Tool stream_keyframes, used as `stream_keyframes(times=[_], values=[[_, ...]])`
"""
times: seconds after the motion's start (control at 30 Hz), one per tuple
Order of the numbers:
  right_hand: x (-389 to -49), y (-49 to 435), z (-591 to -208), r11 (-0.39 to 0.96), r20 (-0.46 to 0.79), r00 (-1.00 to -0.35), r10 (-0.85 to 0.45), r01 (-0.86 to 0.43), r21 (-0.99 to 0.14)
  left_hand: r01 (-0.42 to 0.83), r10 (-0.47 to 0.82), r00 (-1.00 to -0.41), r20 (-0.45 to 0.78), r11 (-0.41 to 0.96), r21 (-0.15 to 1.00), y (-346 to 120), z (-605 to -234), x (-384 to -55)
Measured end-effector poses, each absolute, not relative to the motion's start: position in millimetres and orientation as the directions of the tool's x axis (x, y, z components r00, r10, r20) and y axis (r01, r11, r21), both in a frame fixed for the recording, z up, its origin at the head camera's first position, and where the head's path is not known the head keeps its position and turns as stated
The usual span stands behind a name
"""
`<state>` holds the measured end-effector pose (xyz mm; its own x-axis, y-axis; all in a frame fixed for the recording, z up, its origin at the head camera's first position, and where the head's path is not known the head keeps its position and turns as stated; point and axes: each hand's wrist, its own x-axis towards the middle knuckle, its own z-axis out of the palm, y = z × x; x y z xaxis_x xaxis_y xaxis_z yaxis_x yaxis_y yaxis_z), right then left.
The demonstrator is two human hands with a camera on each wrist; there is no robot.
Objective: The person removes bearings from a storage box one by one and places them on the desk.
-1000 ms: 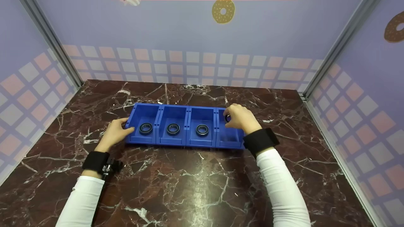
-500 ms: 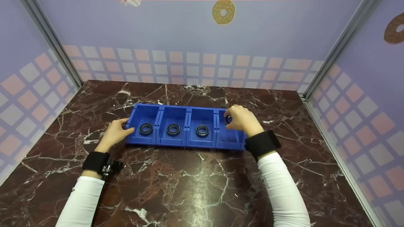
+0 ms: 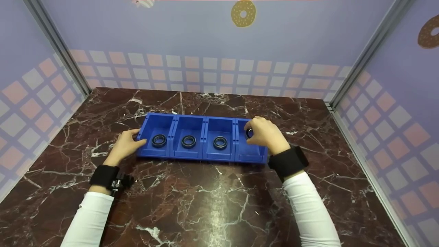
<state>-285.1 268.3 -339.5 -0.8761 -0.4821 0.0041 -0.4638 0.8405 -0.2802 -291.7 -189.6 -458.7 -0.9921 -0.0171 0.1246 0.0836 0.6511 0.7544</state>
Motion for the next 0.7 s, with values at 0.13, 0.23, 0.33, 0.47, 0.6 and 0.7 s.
stream_keyframes(times=[0.13, 0.23, 0.33, 0.47, 0.6, 0.7], values=[[-279.3, 267.6, -336.9, 0.841, -0.002, -0.877, -0.481, -0.461, -0.284, 0.081, -0.016, -0.993, 0.12, 0.648, 0.757, -189.7, -459.0, -292.0], [-275.3, 267.3, -335.9, 0.843, -0.008, -0.878, -0.478, -0.456, -0.285, 0.085, -0.017, -0.992, 0.125, 0.643, 0.761, -190.0, -459.4, -291.6], [-271.5, 267.2, -335.1, 0.844, -0.013, -0.878, -0.478, -0.456, -0.282, 0.088, -0.02, -0.991, 0.131, 0.64, 0.763, -190.2, -459.6, -290.8], [-266.7, 267.7, -334.0, 0.841, -0.012, -0.876, -0.483, -0.461, -0.283, 0.084, -0.024, -0.991, 0.13, 0.643, 0.762, -189.5, -459.0, -291.0], [-262.0, 268.8, -334.4, 0.831, 0.009, -0.869, -0.495, -0.477, -0.285, 0.084, -0.024, -0.991, 0.13, 0.65, 0.756, -189.3, -458.5, -291.6], [-258.5, 269.7, -335.3, 0.827, 0.02, -0.866, -0.5, -0.484, -0.286, 0.086, -0.019, -0.991, 0.129, 0.652, 0.753, -189.7, -458.0, -291.5]])
